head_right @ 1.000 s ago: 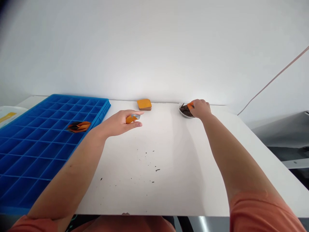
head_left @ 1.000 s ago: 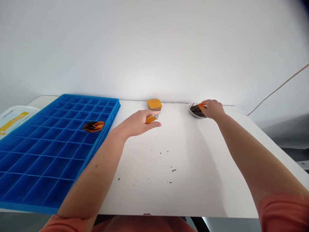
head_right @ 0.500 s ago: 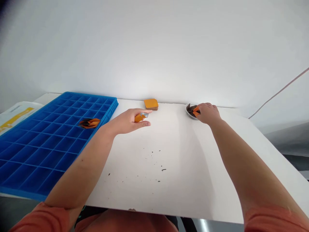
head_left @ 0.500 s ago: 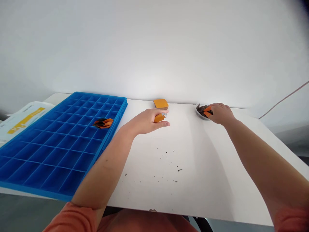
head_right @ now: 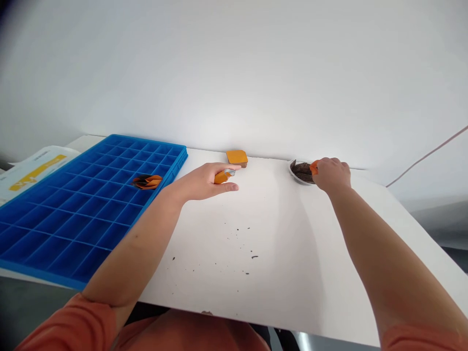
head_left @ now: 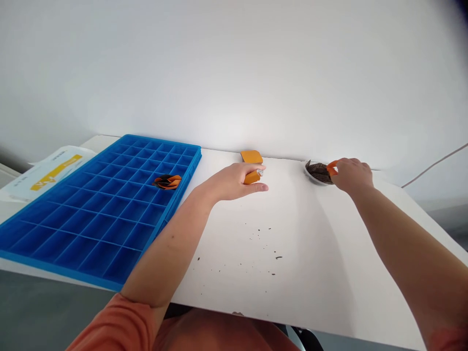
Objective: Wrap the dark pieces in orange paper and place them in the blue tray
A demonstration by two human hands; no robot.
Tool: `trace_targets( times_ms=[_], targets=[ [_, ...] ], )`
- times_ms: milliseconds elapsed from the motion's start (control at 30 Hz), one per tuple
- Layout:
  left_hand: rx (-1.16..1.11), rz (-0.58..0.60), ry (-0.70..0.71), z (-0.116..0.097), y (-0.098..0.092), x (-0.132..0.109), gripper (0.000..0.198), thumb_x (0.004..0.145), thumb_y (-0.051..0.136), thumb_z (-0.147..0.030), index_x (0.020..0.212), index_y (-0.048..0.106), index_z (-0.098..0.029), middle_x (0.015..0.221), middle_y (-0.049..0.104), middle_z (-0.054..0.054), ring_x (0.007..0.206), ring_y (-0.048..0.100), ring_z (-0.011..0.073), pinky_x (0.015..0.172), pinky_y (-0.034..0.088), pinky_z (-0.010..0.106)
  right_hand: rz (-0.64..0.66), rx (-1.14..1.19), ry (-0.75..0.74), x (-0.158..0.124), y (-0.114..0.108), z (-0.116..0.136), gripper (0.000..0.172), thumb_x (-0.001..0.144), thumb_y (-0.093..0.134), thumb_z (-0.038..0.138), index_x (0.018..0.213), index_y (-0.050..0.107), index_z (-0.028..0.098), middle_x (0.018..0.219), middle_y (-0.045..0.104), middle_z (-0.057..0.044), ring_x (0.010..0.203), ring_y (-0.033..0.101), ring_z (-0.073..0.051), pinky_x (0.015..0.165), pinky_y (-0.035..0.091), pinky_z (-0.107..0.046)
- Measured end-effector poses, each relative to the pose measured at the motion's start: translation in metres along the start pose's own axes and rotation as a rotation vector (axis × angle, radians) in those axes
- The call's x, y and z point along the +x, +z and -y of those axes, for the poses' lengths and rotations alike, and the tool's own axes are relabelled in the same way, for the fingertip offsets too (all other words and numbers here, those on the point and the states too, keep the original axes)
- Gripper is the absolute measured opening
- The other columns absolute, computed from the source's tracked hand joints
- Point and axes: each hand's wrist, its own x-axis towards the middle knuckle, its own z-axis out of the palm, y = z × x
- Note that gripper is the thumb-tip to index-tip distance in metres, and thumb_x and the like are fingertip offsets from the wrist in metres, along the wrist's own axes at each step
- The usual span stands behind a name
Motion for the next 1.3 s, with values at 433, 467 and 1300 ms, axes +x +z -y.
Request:
trace_targets(
  times_ms=[433,467,1300],
  targets=[
    [-0.047,-0.037,0.065,-0.002,0.003,0.001,0.068,0.091,0.064,-0.061,0.151,0.054,-0.03,0.15,0.062,0.006,0.133,0.06,0.0277,0.108,0.049,0.04,-0.43,0.734,0.313,-0.054,-0.033,0.028,0.022,0.096,0.053,0.033,0.113,0.065,0.024,0.115,0.074,-0.018,0.098,0.069,-0.025,0.08,0.053,-0.039],
    [-0.045,-0.04,0.068,-0.002,0.004,0.001,0.069,0.091,0.063,-0.062,0.151,0.054,-0.029,0.149,0.062,0.007,0.133,0.06,0.0279,0.109,0.048,0.04,-0.514,0.789,0.293,-0.064,-0.037,0.039,0.022,0.096,0.054,0.031,0.112,0.066,0.024,0.115,0.074,-0.016,0.1,0.07,-0.024,0.082,0.054,-0.037],
    [-0.002,-0.012,0.041,0.0,0.018,0.009,0.082,0.085,0.069,-0.066,0.154,0.052,-0.026,0.152,0.059,0.008,0.134,0.058,0.0306,0.113,0.045,0.041,-0.874,0.783,-0.454,-0.13,-0.037,0.162,0.022,0.096,0.054,0.015,0.109,0.062,0.031,0.096,0.072,-0.003,0.089,0.068,-0.024,0.083,0.054,-0.045]
  ],
)
